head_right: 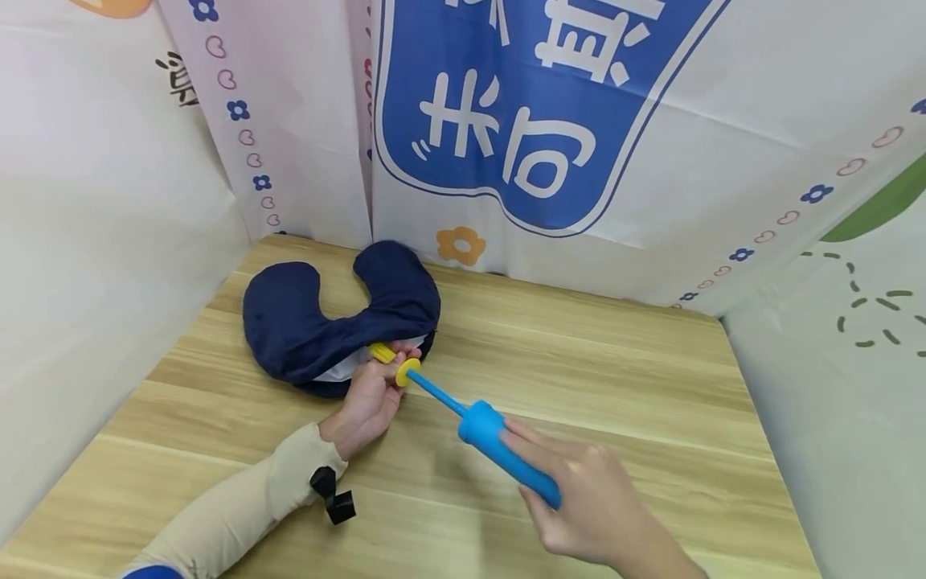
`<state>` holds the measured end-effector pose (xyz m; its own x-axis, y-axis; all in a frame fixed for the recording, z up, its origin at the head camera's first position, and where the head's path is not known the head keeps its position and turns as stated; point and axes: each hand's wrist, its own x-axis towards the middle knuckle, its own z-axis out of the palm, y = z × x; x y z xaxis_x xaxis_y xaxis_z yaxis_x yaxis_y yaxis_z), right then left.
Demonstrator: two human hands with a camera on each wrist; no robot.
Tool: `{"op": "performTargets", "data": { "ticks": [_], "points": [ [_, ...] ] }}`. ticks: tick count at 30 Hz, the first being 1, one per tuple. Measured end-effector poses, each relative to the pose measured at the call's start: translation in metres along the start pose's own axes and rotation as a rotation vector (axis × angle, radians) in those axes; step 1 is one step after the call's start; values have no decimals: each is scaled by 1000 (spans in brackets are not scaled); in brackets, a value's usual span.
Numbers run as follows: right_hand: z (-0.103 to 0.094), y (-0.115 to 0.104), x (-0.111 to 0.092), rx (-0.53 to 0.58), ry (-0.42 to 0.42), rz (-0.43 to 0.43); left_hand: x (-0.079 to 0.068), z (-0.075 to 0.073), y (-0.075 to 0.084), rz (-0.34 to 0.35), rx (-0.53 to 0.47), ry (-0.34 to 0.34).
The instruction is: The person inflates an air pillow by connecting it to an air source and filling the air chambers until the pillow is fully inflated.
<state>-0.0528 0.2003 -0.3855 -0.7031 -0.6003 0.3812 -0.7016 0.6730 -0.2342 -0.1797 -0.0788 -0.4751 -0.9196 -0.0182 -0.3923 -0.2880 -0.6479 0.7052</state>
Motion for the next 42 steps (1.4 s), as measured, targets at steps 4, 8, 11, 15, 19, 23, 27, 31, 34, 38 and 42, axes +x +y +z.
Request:
{"op": "performTargets", "data": {
  "ticks": [4, 8, 11, 15, 19, 23, 27, 31, 34, 38, 42],
  "points": [
    [27, -6, 25, -36, 36, -17, -2, 1, -4, 21, -21, 78],
    [50, -10, 48, -33, 51, -1, -7, 3, -4, 65, -2, 79],
    [67, -10, 62, -24, 79, -20, -11, 5, -2, 83, 41, 64],
    [80, -5, 68, -18, 88, -57, -8, 6, 2, 56, 102, 17],
    [70, 6, 57, 43, 64, -57, 2, 6, 11, 37, 105, -50],
    [46, 13, 34, 116, 20, -21, 6, 5, 21, 12, 83, -81],
    [20, 12, 12, 111, -11, 7, 7, 2, 26, 1, 61, -102],
    [-4, 8, -2, 85, -28, 35, 7, 1, 27, 6, 38, -120],
    [-12, 2, -4, 56, -22, 43, 8, 2, 29, 19, 19, -116],
    [-3, -9, 10, -1, 58, 2, 8, 7, 30, 34, -7, -55],
    [18, -18, 33, -51, 109, 6, 2, 14, 25, 52, -28, 25]
  ]
}}
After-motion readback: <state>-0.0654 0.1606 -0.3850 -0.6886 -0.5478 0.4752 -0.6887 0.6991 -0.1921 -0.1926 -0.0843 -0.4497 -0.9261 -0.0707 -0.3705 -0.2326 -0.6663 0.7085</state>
